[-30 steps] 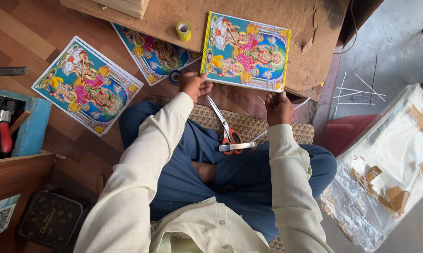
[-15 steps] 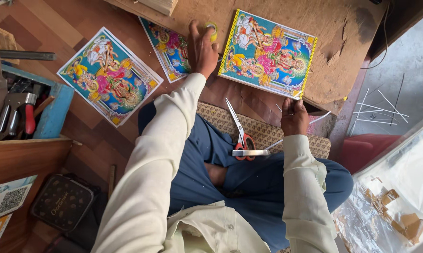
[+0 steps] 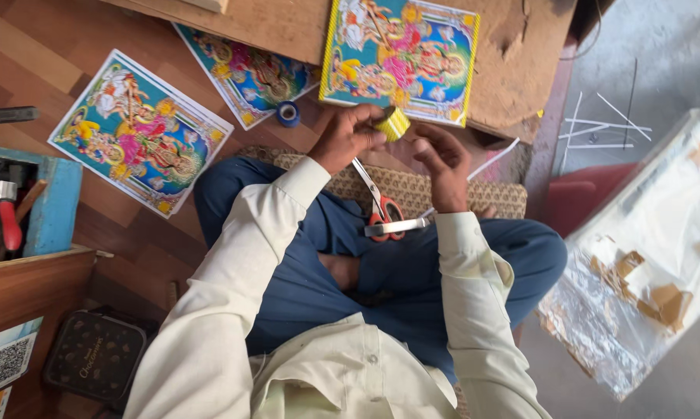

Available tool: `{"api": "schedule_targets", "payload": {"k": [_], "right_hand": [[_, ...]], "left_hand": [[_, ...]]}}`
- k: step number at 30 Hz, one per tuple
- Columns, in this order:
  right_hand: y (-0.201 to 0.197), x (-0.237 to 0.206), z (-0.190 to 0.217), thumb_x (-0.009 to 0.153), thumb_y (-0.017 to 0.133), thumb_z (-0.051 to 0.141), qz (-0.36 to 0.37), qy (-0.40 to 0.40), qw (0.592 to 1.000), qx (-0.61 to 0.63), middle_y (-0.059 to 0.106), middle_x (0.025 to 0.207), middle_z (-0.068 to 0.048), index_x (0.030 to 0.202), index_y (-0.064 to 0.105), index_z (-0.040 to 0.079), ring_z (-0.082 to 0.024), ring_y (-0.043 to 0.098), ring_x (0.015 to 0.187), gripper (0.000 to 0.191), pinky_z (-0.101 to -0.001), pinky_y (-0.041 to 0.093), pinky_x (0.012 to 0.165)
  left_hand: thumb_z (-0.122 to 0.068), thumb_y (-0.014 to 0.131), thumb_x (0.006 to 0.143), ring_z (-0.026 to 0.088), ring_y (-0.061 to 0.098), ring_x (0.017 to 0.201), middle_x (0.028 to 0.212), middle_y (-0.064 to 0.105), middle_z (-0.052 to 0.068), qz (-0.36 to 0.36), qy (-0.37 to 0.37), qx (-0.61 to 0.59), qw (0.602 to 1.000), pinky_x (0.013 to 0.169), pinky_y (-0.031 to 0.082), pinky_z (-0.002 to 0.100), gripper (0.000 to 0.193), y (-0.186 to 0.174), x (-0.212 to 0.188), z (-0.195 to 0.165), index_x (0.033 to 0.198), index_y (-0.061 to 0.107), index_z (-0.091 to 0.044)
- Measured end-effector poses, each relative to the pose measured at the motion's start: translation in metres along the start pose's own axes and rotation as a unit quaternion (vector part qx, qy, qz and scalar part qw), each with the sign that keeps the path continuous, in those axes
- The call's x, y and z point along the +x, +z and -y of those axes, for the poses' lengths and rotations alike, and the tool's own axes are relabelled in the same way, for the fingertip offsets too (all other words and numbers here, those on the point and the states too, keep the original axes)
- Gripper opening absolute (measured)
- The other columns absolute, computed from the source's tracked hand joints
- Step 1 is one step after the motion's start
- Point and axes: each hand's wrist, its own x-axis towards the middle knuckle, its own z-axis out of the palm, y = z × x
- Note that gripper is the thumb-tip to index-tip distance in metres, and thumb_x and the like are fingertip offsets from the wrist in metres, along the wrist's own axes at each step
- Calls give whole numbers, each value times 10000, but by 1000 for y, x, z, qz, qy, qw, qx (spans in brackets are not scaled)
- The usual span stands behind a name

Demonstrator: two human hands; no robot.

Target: The person sits on the floor and applies yellow decorative tape to the edges of a laminated religious print. They use scissors to cut the tape and a metal tool to press it down, then place the finished print on a stack.

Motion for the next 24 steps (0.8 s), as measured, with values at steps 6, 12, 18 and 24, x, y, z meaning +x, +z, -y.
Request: {"api": "schedule_targets", "payload": {"k": [6, 12, 18, 24], "right_hand": [[1, -22, 7, 936, 762, 48, 40, 25, 998, 32, 763, 1081, -109, 1192, 718, -50, -135, 714, 962, 277, -280, 588, 893], [-6, -22, -16, 947, 755, 34, 15, 18, 999, 33, 767, 971, -122, 1071, 747, -77, -133, 712, 869, 166, -279, 597, 833], [7, -17, -28, 942, 746, 43, 7, 43, 996, 81, 746, 929, -97, 1012, 727, -53, -145, 708, 825, 121, -309, 614, 796], [7, -1, -56, 917, 776, 60, -43, 66, 992, 97, 731, 861, -103, 930, 714, -36, -172, 712, 769, 115, -326, 627, 742]], "left_hand": [[41, 701, 927, 157, 723, 902, 1048, 674, 40, 20, 0, 72, 997, 769, 621, 287, 223, 36, -25, 11, 1138, 635, 14], [-144, 828, 875, 212, 719, 968, 1033, 721, 93, -20, 104, 274, 956, 846, 573, 347, 281, 44, -31, 7, 1058, 682, 9], [-342, 851, 802, 233, 725, 865, 907, 737, 111, -49, 8, 326, 944, 779, 540, 362, 397, 39, -27, 5, 968, 678, -25], [-438, 835, 834, 296, 695, 794, 857, 671, 169, -32, 11, 384, 923, 720, 520, 413, 508, 30, -12, 19, 727, 649, 23]]}}
